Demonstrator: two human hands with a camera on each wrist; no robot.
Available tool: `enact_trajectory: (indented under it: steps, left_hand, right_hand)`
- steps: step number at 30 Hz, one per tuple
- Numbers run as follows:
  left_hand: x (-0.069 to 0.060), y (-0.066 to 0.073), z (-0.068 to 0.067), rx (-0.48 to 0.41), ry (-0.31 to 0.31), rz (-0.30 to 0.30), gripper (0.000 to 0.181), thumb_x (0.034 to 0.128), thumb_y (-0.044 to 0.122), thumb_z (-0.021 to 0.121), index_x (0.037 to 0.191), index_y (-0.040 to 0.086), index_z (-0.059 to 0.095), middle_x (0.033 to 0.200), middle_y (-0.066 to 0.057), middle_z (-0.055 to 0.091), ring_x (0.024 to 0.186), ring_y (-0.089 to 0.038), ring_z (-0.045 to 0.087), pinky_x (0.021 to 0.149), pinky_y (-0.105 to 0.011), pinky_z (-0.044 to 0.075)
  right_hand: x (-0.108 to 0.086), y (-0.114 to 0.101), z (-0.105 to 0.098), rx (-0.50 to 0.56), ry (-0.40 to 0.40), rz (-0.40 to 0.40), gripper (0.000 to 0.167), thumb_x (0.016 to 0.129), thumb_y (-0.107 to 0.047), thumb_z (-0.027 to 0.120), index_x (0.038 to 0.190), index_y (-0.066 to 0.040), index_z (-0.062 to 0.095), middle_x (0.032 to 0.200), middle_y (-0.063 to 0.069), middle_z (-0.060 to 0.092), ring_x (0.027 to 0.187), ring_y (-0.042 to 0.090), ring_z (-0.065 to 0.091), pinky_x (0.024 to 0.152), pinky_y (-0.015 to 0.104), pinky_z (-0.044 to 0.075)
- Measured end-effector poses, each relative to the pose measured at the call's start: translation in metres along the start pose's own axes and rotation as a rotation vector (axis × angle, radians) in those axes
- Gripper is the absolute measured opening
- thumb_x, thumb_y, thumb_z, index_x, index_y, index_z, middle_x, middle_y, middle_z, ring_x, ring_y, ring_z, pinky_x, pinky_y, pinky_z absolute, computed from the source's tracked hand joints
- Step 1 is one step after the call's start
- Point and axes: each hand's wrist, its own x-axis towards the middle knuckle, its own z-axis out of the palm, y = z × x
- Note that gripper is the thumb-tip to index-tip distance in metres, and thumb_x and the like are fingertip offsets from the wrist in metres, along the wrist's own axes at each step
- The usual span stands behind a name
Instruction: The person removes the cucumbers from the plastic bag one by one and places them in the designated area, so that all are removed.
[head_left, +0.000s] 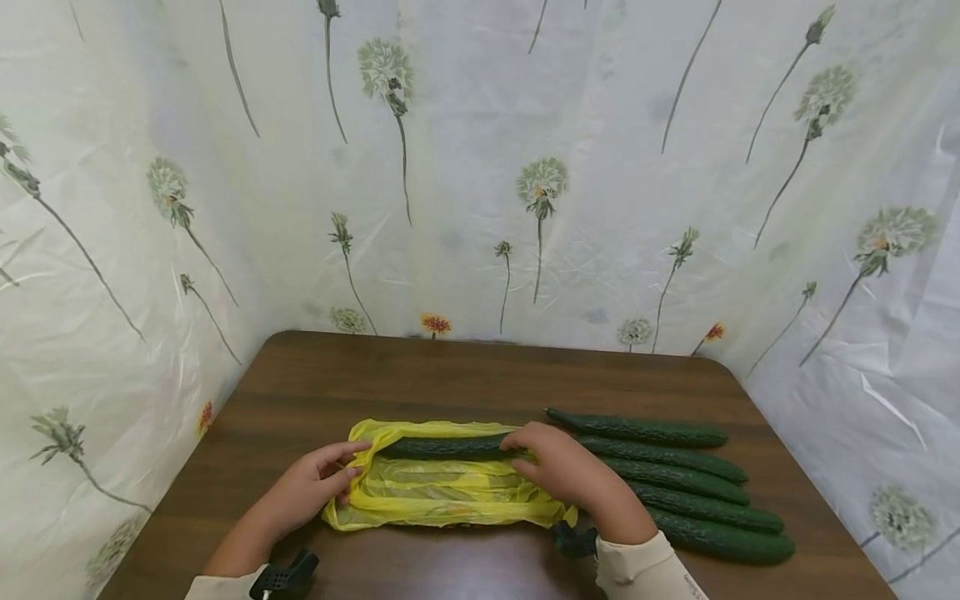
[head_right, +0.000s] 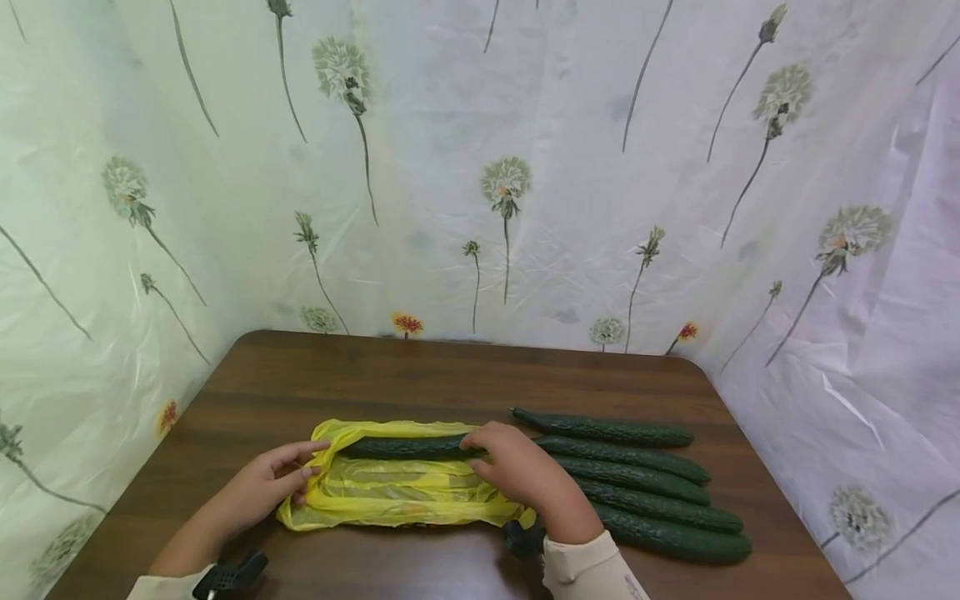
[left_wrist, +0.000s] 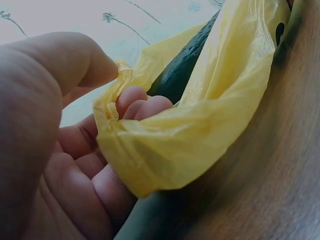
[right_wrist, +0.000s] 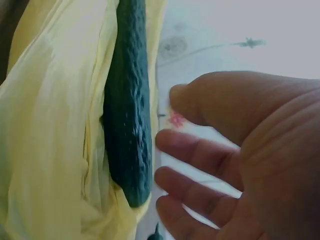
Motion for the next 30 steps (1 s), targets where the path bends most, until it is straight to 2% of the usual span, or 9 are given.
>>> enact_trajectory:
  steps: [6, 11, 15, 21, 26, 30]
  left_hand:
    - [0.001, -0.001, -0.001, 0.007, 0.014, -0.018, 0.049, 0.1092, 0.020, 0.059, 0.154, 0.003, 0.049, 0.109, -0.020, 0.057, 0.083, -0.020, 0.065, 0.082, -0.027, 0.059]
    - [0.000, -0.002, -0.002, 0.011, 0.011, -0.015, 0.049, 0.1094, 0.021, 0.058, 0.154, 0.002, 0.049, 0.108, -0.019, 0.060, 0.090, -0.021, 0.067, 0.083, -0.027, 0.059]
    - [0.000, -0.002, -0.002, 0.021, 0.007, -0.021, 0.050, 0.1093, 0.022, 0.059, 0.154, 0.002, 0.049, 0.102, -0.018, 0.061, 0.094, -0.023, 0.068, 0.083, -0.027, 0.059]
    - [0.001, -0.001, 0.000, 0.031, 0.012, -0.022, 0.049, 0.1089, 0.025, 0.060, 0.153, 0.004, 0.052, 0.097, -0.017, 0.063, 0.110, -0.027, 0.068, 0.083, -0.028, 0.060]
    - [0.002, -0.001, 0.000, 0.051, 0.022, -0.021, 0.048, 0.1088, 0.025, 0.060, 0.152, 0.005, 0.053, 0.097, -0.017, 0.064, 0.105, -0.025, 0.069, 0.080, -0.029, 0.060]
    - [0.002, -0.002, 0.000, 0.052, 0.029, -0.024, 0.047, 0.1088, 0.024, 0.060, 0.152, 0.005, 0.054, 0.097, -0.017, 0.063, 0.096, -0.023, 0.068, 0.078, -0.029, 0.060]
  right_hand:
    - [0.017, -0.013, 0.001, -0.045, -0.033, -0.026, 0.036, 0.104, -0.017, 0.068, 0.140, -0.015, 0.067, 0.137, 0.003, 0.066, 0.128, 0.027, 0.061, 0.103, 0.050, 0.054]
    - [0.030, -0.020, 0.003, -0.080, -0.066, -0.036, 0.035, 0.104, -0.021, 0.068, 0.139, -0.019, 0.067, 0.135, 0.001, 0.065, 0.126, 0.024, 0.062, 0.102, 0.047, 0.054]
    - [0.041, -0.022, 0.007, -0.061, -0.088, -0.038, 0.034, 0.105, -0.024, 0.067, 0.139, -0.020, 0.067, 0.136, -0.001, 0.064, 0.126, 0.022, 0.061, 0.103, 0.046, 0.054]
    - [0.053, -0.023, 0.014, -0.014, -0.099, -0.022, 0.038, 0.106, -0.026, 0.066, 0.143, -0.021, 0.065, 0.142, 0.000, 0.061, 0.131, 0.023, 0.058, 0.105, 0.047, 0.052]
    - [0.061, -0.027, 0.018, -0.031, -0.102, -0.011, 0.038, 0.105, -0.026, 0.067, 0.142, -0.019, 0.065, 0.139, 0.003, 0.061, 0.126, 0.023, 0.060, 0.102, 0.046, 0.054]
    - [0.069, -0.034, 0.020, -0.044, -0.116, -0.007, 0.038, 0.104, -0.024, 0.068, 0.142, -0.017, 0.065, 0.140, 0.004, 0.062, 0.128, 0.024, 0.060, 0.103, 0.047, 0.054]
